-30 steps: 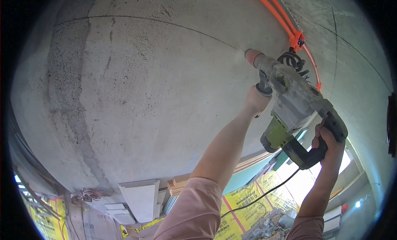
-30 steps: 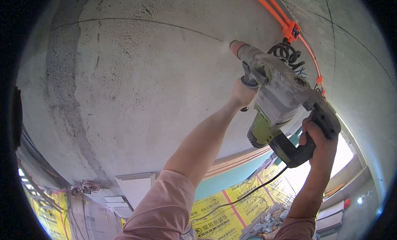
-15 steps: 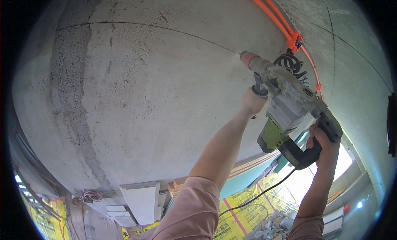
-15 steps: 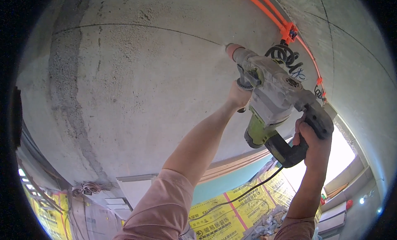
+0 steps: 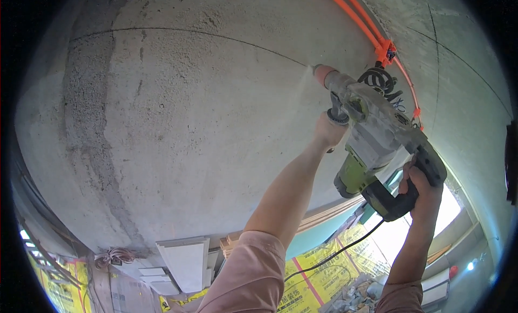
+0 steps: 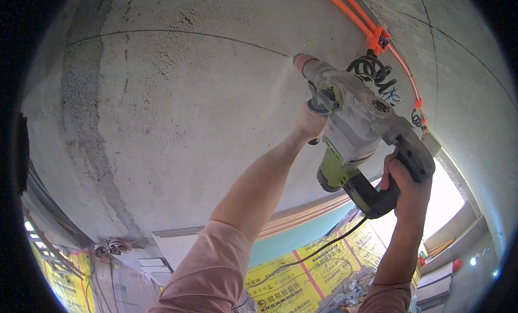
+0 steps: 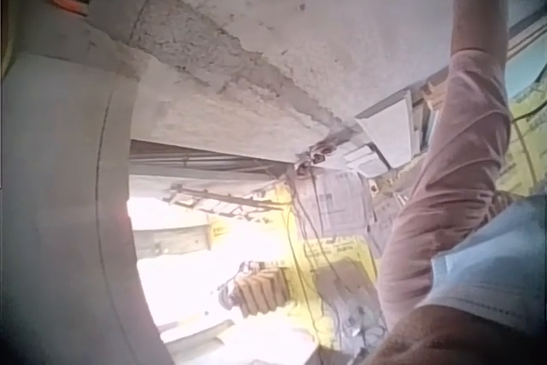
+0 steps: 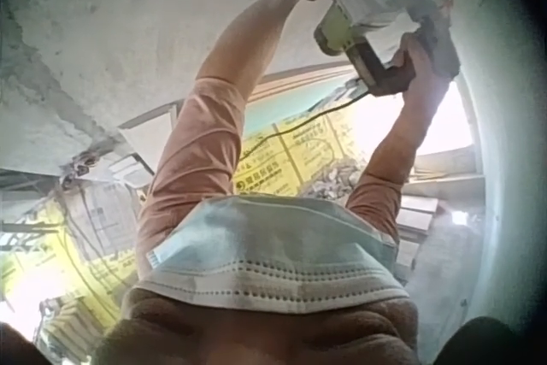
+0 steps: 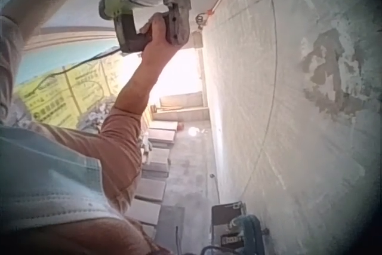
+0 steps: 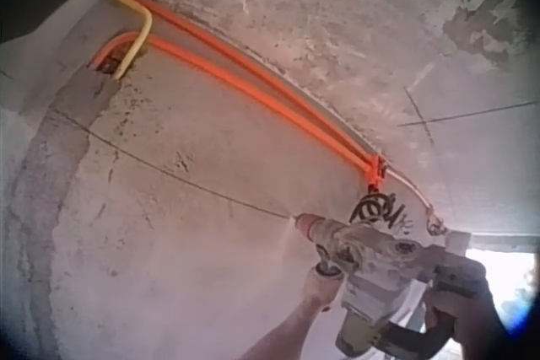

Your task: Cutting and drilling grooves into a concrete ceiling and wall using power tools.

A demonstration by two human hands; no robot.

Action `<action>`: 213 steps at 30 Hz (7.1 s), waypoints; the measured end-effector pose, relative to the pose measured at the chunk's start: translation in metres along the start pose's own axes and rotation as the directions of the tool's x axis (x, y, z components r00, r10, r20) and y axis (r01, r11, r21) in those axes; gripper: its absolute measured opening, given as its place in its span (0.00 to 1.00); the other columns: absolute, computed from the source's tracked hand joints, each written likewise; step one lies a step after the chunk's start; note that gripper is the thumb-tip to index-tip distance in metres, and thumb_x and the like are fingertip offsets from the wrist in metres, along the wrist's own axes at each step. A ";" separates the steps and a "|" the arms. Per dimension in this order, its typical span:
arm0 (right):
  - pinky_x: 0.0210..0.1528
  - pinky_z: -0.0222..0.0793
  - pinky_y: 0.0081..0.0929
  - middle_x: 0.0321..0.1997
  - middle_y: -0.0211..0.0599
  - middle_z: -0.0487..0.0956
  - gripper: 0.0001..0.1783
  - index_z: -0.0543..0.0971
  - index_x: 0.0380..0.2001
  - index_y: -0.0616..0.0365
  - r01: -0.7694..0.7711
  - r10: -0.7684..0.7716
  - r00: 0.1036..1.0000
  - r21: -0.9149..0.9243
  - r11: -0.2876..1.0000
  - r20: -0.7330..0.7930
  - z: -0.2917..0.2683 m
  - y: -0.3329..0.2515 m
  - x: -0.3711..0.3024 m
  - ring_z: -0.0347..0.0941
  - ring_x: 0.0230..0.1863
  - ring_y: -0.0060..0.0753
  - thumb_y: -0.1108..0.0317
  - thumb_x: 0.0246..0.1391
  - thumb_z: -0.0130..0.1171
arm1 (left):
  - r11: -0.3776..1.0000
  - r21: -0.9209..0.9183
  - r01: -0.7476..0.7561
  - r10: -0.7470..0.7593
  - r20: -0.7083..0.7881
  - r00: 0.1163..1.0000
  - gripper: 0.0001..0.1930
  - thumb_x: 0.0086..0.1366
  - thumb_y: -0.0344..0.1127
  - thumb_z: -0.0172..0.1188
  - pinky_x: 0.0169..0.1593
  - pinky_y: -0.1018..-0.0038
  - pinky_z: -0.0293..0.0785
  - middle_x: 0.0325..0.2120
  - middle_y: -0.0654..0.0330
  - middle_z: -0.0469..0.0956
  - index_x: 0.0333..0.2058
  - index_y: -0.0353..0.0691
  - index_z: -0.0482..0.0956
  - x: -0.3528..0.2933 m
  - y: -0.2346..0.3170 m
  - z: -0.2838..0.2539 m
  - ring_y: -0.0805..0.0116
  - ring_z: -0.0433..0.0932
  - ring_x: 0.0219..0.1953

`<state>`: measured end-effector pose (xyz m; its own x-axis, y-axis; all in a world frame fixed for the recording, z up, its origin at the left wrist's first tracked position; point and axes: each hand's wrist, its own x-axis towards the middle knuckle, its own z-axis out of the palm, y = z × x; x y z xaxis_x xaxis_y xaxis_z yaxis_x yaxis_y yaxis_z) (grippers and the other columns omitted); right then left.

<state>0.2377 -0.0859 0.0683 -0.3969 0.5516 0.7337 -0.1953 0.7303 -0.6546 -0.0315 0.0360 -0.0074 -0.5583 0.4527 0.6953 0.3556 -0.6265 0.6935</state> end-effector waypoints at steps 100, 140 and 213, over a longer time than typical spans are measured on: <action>0.26 0.71 0.28 0.21 0.38 0.78 0.08 0.77 0.34 0.66 0.101 -0.229 0.888 0.319 0.943 0.398 0.069 -0.102 -0.103 0.75 0.22 0.24 0.70 0.56 0.60 | 0.926 -0.378 0.011 -0.053 -0.100 0.994 0.18 0.66 0.41 0.53 0.47 0.69 0.74 0.43 0.58 0.80 0.49 0.37 0.77 -0.102 0.088 -0.233 0.68 0.78 0.44; 0.23 0.67 0.21 0.28 0.34 0.73 0.13 0.74 0.40 0.61 -0.021 -0.105 0.964 0.459 0.888 0.246 0.137 -0.142 -0.136 0.69 0.19 0.23 0.67 0.54 0.61 | 0.959 0.266 -0.102 0.111 -0.020 0.994 0.18 0.52 0.44 0.67 0.33 0.67 0.75 0.24 0.52 0.81 0.35 0.35 0.80 -0.101 0.137 -0.265 0.66 0.80 0.27; 0.43 0.72 0.50 0.33 0.61 0.80 0.15 0.80 0.34 0.62 -0.318 -0.019 0.886 0.636 0.703 0.464 0.310 -0.025 -0.061 0.78 0.41 0.60 0.63 0.45 0.61 | 0.575 0.759 0.306 0.077 -0.423 0.903 0.08 0.58 0.31 0.65 0.23 0.75 0.69 0.23 0.62 0.73 0.33 0.40 0.74 -0.221 0.427 -0.020 0.73 0.72 0.18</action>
<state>-0.0116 -0.2632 -0.0164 -0.7638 0.2874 0.5780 -0.5818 0.0814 -0.8092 0.2288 -0.3441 0.1309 -0.7935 0.0923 0.6016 0.6024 0.2600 0.7547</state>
